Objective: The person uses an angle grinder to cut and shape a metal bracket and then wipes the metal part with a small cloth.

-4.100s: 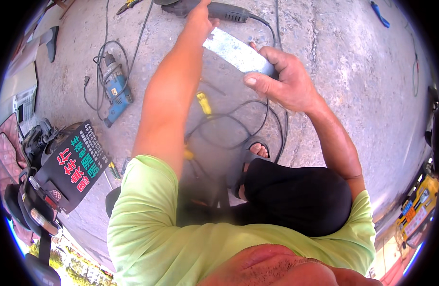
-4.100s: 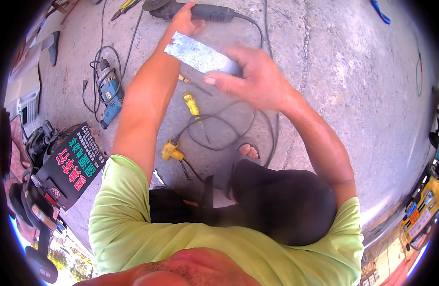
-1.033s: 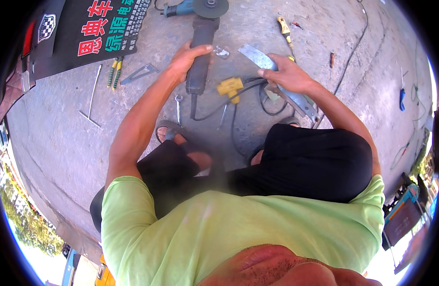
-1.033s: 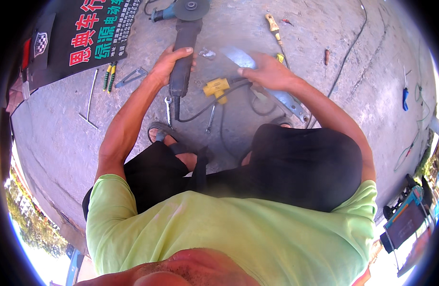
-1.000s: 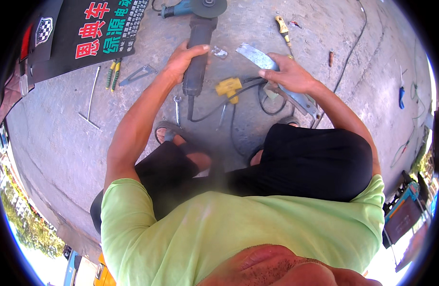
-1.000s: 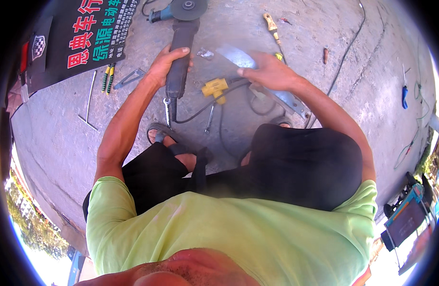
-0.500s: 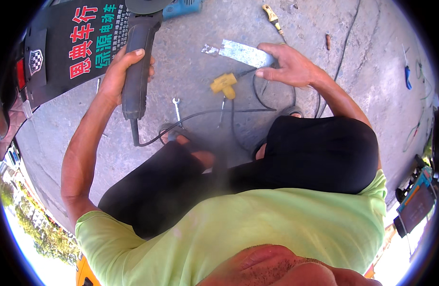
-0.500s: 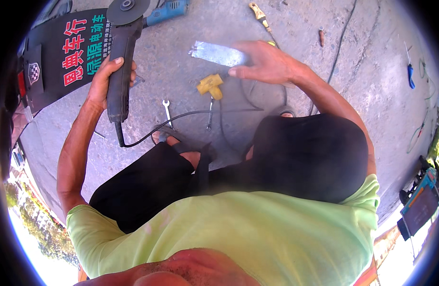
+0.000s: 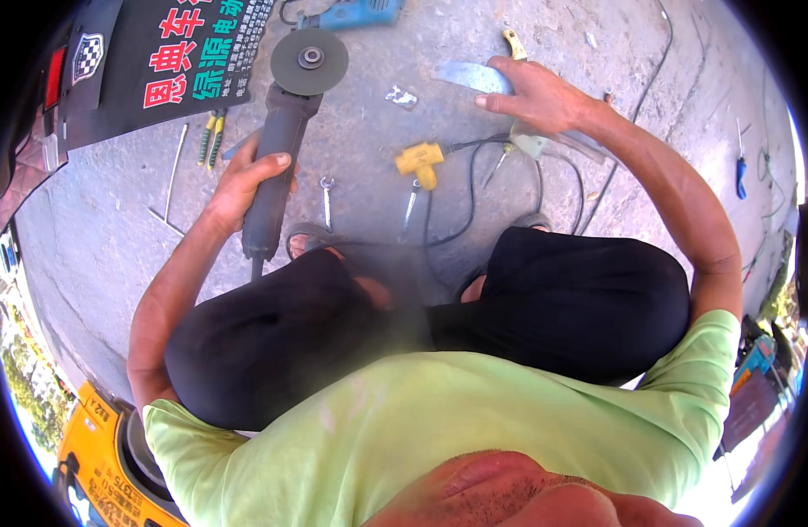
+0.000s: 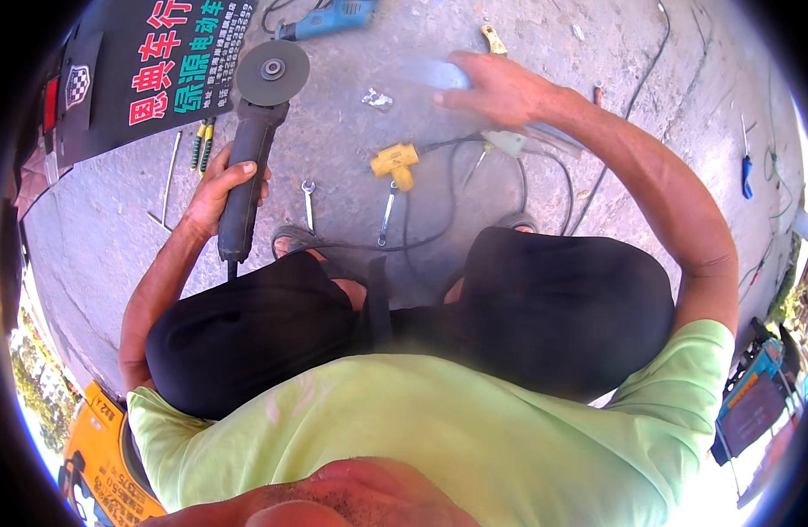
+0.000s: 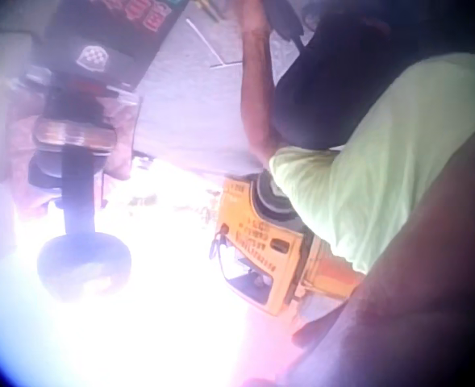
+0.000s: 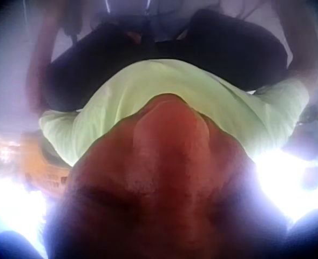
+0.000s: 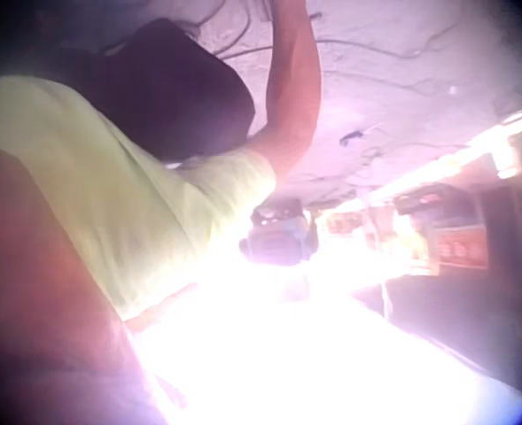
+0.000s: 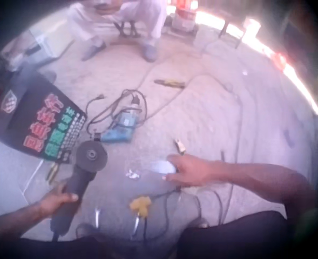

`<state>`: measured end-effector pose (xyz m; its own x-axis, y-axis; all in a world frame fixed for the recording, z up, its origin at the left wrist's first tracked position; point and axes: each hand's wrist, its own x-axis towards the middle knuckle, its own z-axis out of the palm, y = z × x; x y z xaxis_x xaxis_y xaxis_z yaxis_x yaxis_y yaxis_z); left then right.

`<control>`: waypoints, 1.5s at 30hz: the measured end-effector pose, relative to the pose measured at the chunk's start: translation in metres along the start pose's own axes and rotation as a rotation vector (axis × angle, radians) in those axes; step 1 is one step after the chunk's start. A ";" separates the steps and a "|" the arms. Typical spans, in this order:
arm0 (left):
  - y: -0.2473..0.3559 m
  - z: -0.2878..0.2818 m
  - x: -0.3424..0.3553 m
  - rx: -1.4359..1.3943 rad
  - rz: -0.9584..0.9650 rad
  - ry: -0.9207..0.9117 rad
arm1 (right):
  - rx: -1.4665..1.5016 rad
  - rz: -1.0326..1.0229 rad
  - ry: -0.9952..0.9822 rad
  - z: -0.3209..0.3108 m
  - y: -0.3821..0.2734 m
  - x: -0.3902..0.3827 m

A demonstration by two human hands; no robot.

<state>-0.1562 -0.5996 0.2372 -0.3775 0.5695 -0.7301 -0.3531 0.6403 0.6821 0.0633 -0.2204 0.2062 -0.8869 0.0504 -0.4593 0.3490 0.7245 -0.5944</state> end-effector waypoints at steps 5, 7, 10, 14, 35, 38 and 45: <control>-0.018 -0.002 0.007 -0.005 0.014 -0.043 | -0.289 0.045 -0.159 0.015 0.013 0.039; -0.021 -0.003 0.009 -0.014 0.015 -0.032 | -0.345 0.128 -0.200 0.024 0.015 0.054; -0.023 -0.001 0.009 -0.027 0.019 -0.023 | -0.446 0.104 -0.128 0.044 0.031 0.068; -0.026 -0.005 0.015 -0.023 0.013 -0.029 | -0.423 0.087 0.004 0.054 0.029 0.078; -0.035 -0.010 0.040 -0.230 0.052 -0.063 | -0.342 0.003 0.045 0.129 -0.034 0.135; -0.040 -0.002 0.037 -0.273 0.054 -0.082 | -0.347 -0.017 0.132 0.148 -0.019 0.135; -0.016 -0.006 0.045 -0.245 0.018 -0.042 | -0.220 -0.076 0.198 0.146 0.003 0.147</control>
<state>-0.1730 -0.5876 0.1933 -0.3513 0.6043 -0.7151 -0.5456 0.4885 0.6809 -0.0222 -0.3113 0.0405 -0.9573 0.1075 -0.2684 0.2245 0.8615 -0.4554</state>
